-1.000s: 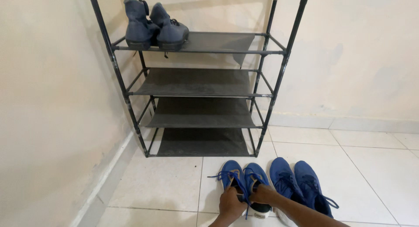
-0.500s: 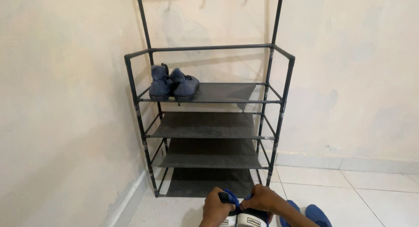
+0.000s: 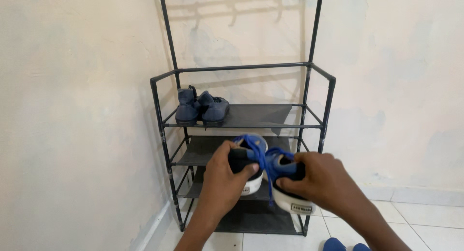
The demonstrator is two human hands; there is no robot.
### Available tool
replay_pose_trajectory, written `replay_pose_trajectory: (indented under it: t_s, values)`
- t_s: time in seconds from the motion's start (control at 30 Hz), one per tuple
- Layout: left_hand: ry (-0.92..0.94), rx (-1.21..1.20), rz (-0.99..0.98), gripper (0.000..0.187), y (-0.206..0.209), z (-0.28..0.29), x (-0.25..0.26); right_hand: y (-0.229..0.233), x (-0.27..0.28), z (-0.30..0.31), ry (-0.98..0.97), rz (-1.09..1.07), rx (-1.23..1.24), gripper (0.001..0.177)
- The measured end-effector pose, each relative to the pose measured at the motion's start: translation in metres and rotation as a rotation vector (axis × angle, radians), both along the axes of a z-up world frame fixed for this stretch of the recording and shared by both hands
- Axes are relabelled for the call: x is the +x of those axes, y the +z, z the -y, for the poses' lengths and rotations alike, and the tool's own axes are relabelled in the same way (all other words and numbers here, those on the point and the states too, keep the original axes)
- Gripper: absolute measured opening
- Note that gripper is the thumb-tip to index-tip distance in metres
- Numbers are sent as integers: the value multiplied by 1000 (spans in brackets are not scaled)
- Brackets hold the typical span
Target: The person removes laces from a pair of dark shoes, then re-laces them by threading the laces through the eyelets and tying them. After finishing, the person places the dark shoes and two other pairs of blue shoes onto a metal shoe rack.
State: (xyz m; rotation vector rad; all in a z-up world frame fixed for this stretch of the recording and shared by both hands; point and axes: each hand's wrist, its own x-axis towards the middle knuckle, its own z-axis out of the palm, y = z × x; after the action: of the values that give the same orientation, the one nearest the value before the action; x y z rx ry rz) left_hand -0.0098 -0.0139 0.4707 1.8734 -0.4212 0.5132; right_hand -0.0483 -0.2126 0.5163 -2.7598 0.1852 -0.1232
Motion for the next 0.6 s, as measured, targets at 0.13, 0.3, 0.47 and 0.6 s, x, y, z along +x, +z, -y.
replay_pose_trajectory:
  t_s: [0.13,0.3,0.47,0.6]
  values:
    - [63,-16,242,37,25,9,23,12,14,-9,-29,240,66,37]
    - [146,35,341,38,50,25,87,15,87,-1,60,551,-66,34]
    - [229,152,283,41,51,35,175,9,188,34,223,789,-235,33]
    - [211,235,375,46,35,26,241,-4,265,46,230,772,-252,34]
